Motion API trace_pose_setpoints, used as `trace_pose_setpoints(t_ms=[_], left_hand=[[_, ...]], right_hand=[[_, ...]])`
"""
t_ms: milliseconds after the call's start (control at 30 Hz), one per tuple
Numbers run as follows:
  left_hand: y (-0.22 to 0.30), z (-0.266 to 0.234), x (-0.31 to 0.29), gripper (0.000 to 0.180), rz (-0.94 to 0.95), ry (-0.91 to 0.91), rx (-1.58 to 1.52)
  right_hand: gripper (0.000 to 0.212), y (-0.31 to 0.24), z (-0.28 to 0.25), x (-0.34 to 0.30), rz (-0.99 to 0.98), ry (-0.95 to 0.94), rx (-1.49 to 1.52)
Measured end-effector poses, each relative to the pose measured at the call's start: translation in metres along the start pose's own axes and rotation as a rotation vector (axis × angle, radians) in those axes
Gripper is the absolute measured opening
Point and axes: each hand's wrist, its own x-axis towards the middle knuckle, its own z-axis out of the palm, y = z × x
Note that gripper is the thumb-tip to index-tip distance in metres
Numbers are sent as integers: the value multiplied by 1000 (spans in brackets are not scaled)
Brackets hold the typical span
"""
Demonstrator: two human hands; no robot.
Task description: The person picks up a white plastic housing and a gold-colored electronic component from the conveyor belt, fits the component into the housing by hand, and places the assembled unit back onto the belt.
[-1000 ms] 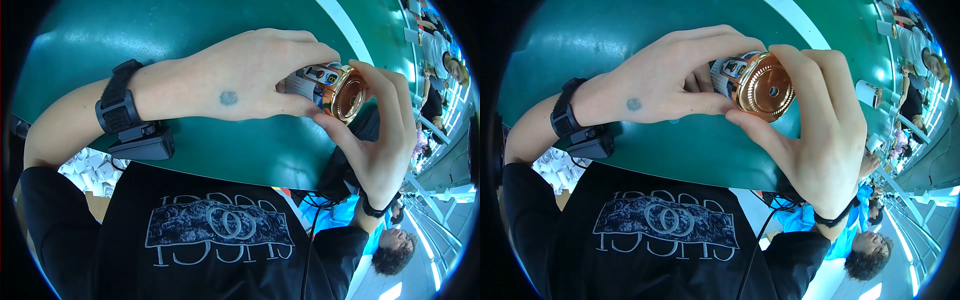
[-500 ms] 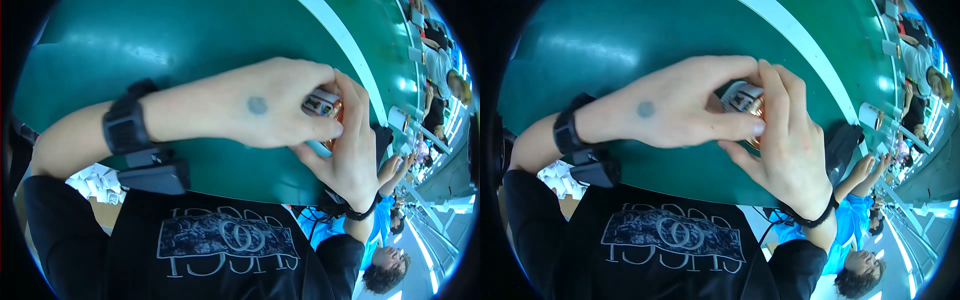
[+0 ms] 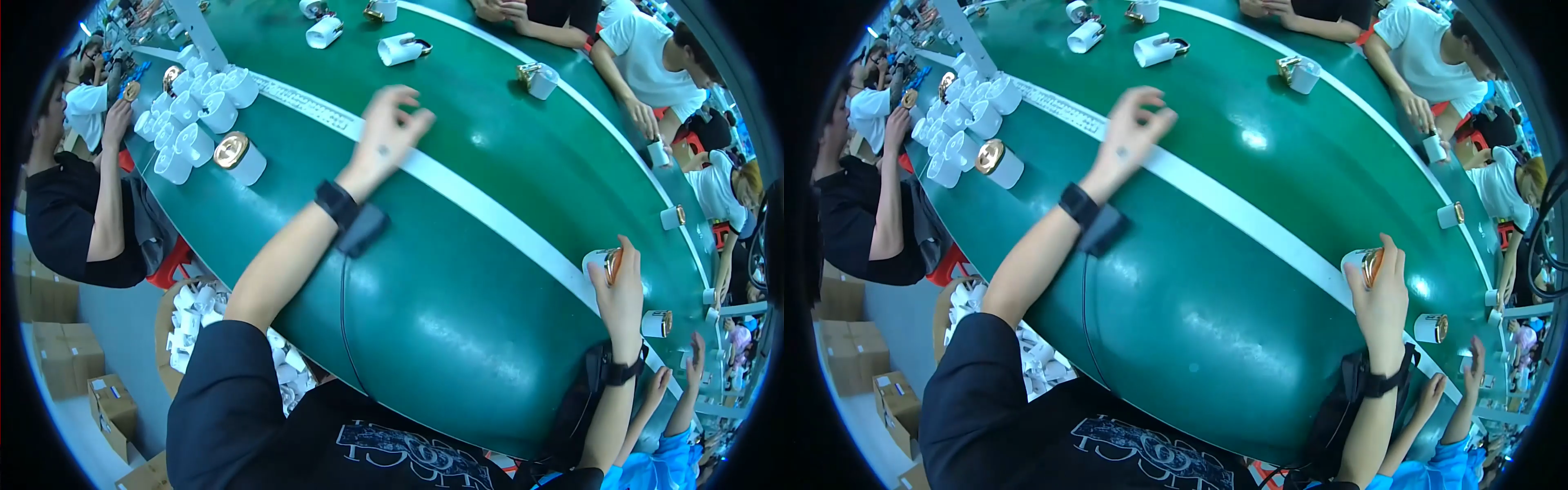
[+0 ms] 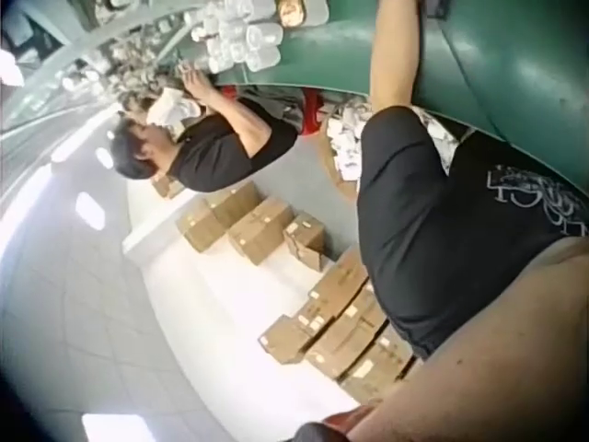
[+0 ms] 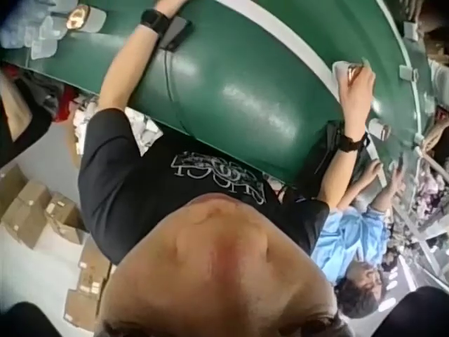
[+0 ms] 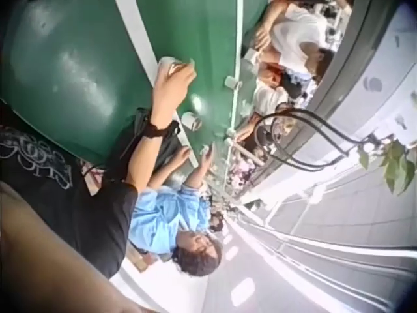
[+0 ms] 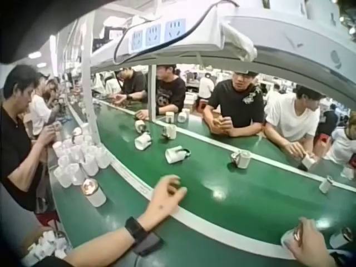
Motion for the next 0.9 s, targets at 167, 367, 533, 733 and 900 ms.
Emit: trace_pose_setpoints(t_ms=[167, 367, 533, 733, 900], left_hand=[[-59, -3, 85, 64, 309, 417, 640], [-103, 14, 145, 76, 265, 151, 754], [-30, 23, 100, 74, 37, -75, 614], [60, 37, -37, 67, -156, -392, -242], [104, 44, -126, 62, -216, -565, -533]], right_hand=[[75, 51, 20, 25, 8, -72, 19], [82, 44, 16, 16, -53, -5, -200], [81, -11, -6, 4, -251, 173, -181], [69, -48, 24, 15, 175, -488, 1031], [73, -53, 34, 8, 301, -914, 1440]])
